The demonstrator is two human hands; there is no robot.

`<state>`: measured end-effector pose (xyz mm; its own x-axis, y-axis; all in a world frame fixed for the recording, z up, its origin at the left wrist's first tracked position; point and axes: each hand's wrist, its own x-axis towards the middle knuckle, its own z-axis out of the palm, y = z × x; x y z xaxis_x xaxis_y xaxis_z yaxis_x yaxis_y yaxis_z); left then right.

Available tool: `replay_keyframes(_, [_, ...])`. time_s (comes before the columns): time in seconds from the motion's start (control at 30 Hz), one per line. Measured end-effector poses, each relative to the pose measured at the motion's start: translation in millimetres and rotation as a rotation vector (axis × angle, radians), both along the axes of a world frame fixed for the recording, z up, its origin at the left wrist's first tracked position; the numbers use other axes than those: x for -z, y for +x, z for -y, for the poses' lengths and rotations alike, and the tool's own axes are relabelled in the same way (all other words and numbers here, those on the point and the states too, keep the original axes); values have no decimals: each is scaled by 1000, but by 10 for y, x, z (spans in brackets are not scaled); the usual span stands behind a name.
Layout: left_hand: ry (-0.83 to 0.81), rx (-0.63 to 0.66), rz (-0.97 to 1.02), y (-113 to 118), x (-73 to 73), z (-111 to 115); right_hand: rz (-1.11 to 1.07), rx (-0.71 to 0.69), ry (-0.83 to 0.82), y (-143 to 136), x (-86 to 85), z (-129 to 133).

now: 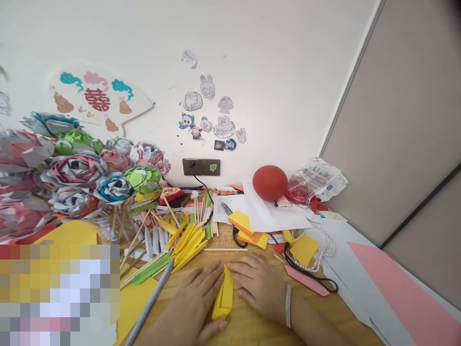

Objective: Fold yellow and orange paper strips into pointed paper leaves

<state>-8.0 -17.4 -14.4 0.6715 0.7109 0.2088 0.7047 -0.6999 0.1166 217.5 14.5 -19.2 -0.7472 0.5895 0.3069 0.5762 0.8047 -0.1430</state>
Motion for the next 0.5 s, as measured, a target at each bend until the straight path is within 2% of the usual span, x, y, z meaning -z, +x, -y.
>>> replay_keyframes(0.1, [72, -8, -27, -17, -3, -23, 7, -38, 64, 28, 4, -16])
replay_keyframes(0.27, [190, -1, -39, -50, -110, -85, -47, -96, 132, 45, -19, -11])
replay_keyframes(0.5, [223, 65, 16, -76, -147, -150, 19, 38, 148, 13, -29, 5])
